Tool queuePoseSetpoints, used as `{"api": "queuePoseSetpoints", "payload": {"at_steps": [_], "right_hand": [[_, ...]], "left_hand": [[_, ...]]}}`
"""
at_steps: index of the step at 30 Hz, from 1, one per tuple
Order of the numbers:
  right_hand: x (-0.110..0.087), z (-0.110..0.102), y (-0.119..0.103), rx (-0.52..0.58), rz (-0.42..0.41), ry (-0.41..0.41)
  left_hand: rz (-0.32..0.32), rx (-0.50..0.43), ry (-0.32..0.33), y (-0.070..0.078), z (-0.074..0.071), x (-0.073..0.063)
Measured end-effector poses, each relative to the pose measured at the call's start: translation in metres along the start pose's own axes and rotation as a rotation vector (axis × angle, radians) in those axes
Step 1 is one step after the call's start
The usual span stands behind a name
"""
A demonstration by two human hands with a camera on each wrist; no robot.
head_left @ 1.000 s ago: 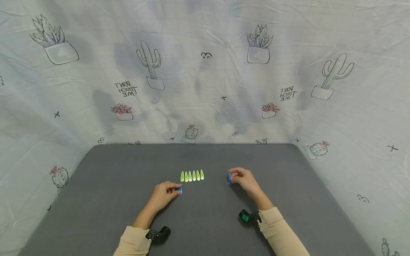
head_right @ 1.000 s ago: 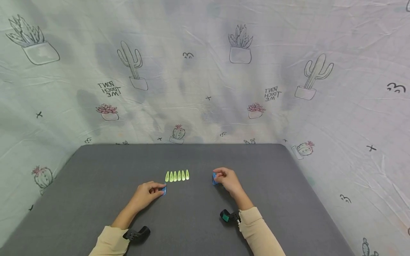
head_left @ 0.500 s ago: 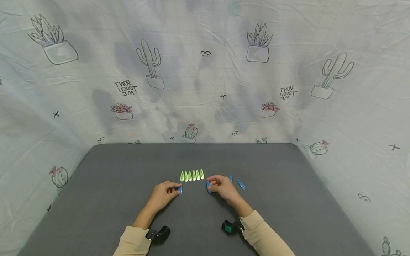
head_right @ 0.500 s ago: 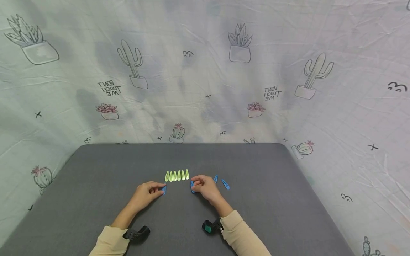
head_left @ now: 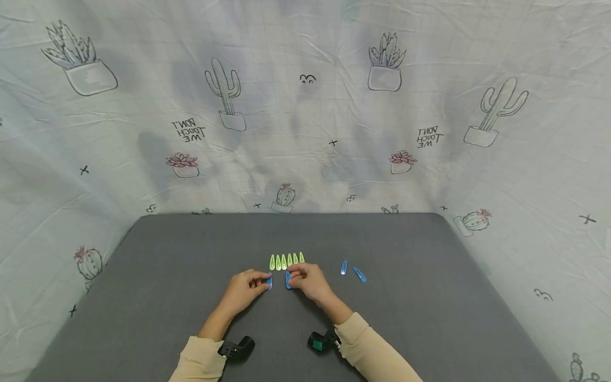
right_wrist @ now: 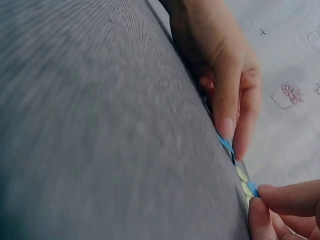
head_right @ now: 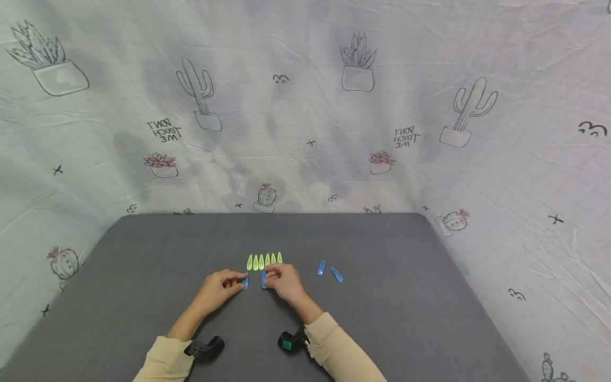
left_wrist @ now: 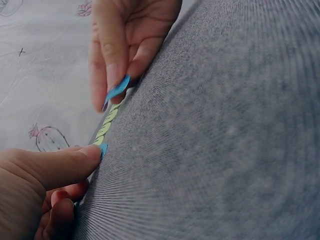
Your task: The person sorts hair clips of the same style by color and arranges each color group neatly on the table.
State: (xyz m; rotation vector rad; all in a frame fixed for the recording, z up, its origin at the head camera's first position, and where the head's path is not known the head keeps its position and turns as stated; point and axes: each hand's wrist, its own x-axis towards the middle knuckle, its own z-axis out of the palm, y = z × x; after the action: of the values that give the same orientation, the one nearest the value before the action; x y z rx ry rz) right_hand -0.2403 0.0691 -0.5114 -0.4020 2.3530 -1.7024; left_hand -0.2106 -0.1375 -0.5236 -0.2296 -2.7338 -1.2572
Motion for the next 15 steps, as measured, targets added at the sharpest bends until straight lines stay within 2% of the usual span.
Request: {"api": "queuePoseSetpoints", "payload": {"at_steps": [15], "right_hand": [[0.009,0.026,-0.015,-0.279,-0.079,0.049]], "left_hand": [[0.001,-0.02,-0.01,0.005,-0.003,0.0]]}}
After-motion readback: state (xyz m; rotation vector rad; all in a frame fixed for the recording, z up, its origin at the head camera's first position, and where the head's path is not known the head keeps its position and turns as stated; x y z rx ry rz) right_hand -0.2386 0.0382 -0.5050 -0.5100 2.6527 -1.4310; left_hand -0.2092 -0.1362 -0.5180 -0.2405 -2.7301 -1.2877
